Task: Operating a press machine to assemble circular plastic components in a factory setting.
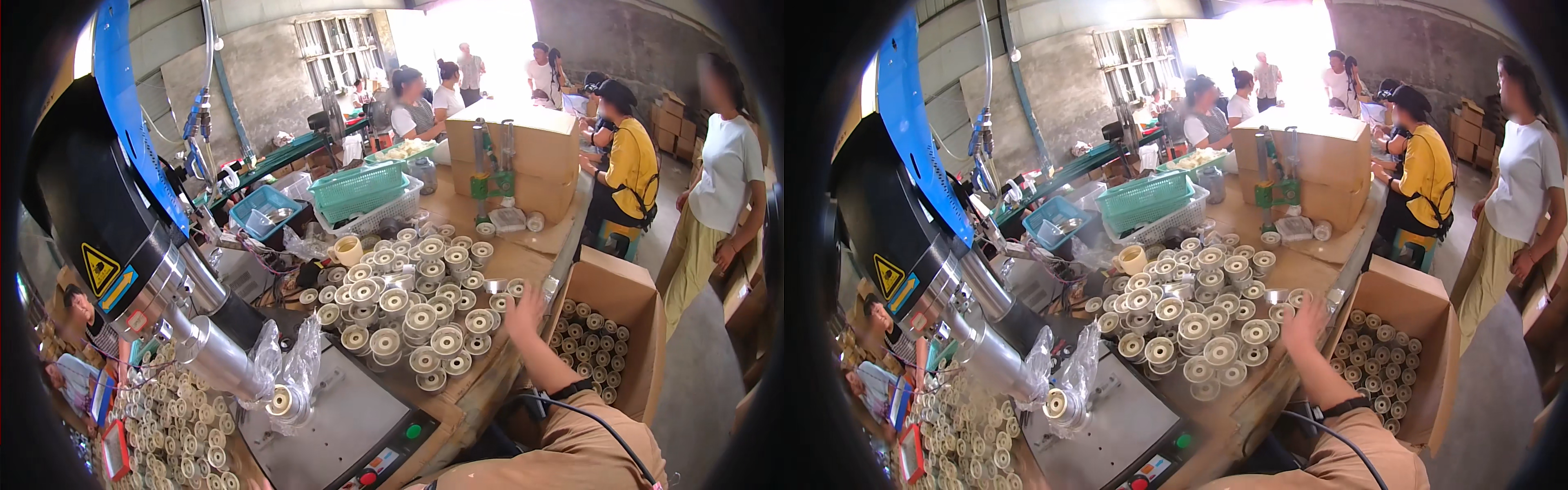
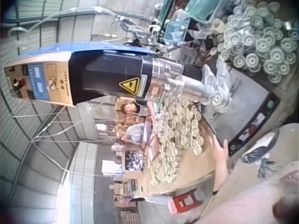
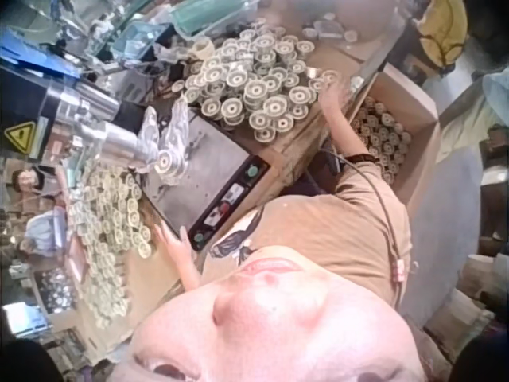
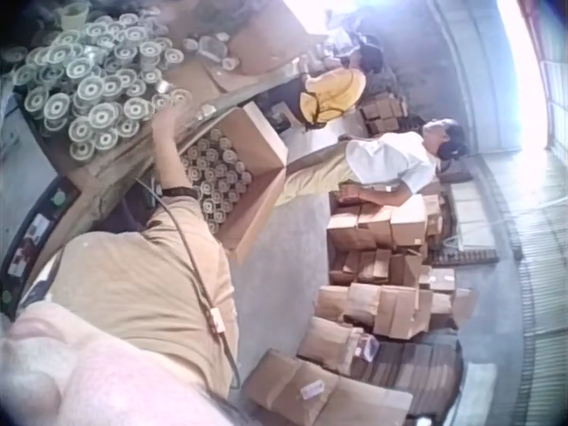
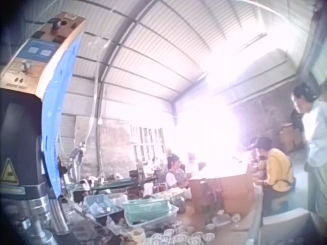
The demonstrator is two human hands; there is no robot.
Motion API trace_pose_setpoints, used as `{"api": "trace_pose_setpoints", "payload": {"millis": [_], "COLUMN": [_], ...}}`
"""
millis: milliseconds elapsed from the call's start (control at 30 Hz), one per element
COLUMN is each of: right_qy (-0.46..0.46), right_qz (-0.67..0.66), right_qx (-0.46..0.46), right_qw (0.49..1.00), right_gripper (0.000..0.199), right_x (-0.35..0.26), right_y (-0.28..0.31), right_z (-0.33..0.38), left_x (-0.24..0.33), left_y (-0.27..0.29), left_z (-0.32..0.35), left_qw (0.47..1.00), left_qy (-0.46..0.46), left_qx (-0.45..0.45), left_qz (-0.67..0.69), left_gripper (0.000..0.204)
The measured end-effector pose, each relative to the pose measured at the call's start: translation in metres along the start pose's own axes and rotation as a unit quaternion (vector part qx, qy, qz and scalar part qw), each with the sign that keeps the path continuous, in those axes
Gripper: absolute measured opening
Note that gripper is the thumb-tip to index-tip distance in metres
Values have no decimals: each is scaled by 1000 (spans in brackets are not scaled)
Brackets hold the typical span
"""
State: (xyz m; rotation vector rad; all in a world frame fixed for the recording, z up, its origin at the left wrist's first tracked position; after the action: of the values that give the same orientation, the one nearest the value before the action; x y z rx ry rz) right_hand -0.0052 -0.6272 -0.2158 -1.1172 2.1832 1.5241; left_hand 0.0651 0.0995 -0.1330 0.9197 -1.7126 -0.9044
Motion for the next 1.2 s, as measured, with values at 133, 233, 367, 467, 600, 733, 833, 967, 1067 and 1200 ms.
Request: {"api": "trace_pose_setpoints", "payload": {"millis": [133,233,367,467,600,733,833,967,1067,1200], "right_qy": [461,659,659,658,615,613,613,581,531,424], "right_qz": [-278,-158,-171,-205,-237,-240,-250,-191,-271,-311], "right_qx": [-242,-412,-444,-440,-459,-410,-381,-431,-414,-462], "right_qw": [807,609,582,576,596,631,646,663,688,714], "right_gripper": [69,80,79,79,79,83,80,66,66,81], "right_x": [-173,-218,-210,-205,-212,-209,-220,-242,-317,-392], "right_y": [81,89,44,37,54,53,64,25,26,-1], "right_z": [140,252,282,286,290,290,286,284,283,306], "left_x": [-35,-31,-17,-18,-89,-85,-118,-118,-156,-156], "left_y": [-32,-38,-32,-30,-26,-4,-37,-46,-31,0], "left_z": [28,36,33,38,20,-44,-72,-81,-62,-44], "left_qw": [982,981,974,974,955,996,985,980,944,907], "left_qy": [87,45,102,126,98,44,46,80,140,210], "left_qx": [-150,-162,-168,-144,-17,46,-25,-44,53,16], "left_qz": [72,98,109,124,279,-60,-163,-179,-295,-366], "left_gripper": [99,109,106,97,78,65,61,64,70,80]}}
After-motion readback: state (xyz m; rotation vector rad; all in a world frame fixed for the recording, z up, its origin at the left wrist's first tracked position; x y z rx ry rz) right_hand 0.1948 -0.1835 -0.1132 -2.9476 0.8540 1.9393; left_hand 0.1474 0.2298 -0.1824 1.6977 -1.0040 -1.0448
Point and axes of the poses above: each hand's wrist, its own z-axis away from the middle knuckle, its own y-axis out of the back of the hand, x = y × z, the point moved 9 cm from there along -z, towards the middle knuckle, and after that the axes turned 2 degrees about -x, right-handed, at the moved point
